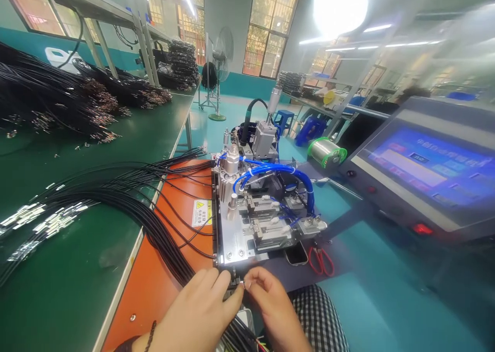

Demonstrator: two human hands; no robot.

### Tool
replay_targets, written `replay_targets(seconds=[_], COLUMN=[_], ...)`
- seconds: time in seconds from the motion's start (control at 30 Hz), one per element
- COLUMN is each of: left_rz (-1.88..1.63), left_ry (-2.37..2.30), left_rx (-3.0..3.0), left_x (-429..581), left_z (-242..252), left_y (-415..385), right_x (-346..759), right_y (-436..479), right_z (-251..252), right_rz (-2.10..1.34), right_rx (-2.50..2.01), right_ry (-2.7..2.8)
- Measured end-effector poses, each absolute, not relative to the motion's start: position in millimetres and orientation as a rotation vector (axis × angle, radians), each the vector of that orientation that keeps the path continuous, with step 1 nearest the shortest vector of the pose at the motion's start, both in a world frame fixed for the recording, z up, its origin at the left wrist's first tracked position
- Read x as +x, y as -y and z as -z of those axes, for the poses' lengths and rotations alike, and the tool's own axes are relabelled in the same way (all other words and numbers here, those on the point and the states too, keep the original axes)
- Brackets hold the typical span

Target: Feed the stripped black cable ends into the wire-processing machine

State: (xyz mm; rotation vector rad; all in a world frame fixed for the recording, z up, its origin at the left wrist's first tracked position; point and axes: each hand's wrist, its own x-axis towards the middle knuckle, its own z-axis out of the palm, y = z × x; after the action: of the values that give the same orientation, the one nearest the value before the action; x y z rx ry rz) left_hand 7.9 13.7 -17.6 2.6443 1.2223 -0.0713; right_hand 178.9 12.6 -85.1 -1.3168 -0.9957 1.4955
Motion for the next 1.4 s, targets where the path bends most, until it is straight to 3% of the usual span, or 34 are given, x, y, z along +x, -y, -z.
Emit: replay_targets(seconds=[0.2, 0.93, 1.0, 1.2, 1.4], left_rz=[-0.042, -0.095, -0.025, 0.153, 0.288], left_ry=[-1.189, -1.114, -1.127, -1.174, -1.250], left_rx=[2.728, 2.961, 2.967, 2.970, 2.973], left_x=[7, 2, 3, 8, 9], left_z=[14, 18, 17, 14, 9], left_y=[-11, -10, -10, -5, 4], right_x=[186, 177, 177, 175, 184], right_y=[-11, -9, -9, -9, -3], right_z=[61, 50, 56, 76, 69], right_rz=[-1.321, -1.002, -1.062, -1.763, -1.239], right_rx=[-1.356, -1.542, -1.539, -1.326, -1.465], right_ry=[1.372, 1.648, 1.545, 0.800, 1.291])
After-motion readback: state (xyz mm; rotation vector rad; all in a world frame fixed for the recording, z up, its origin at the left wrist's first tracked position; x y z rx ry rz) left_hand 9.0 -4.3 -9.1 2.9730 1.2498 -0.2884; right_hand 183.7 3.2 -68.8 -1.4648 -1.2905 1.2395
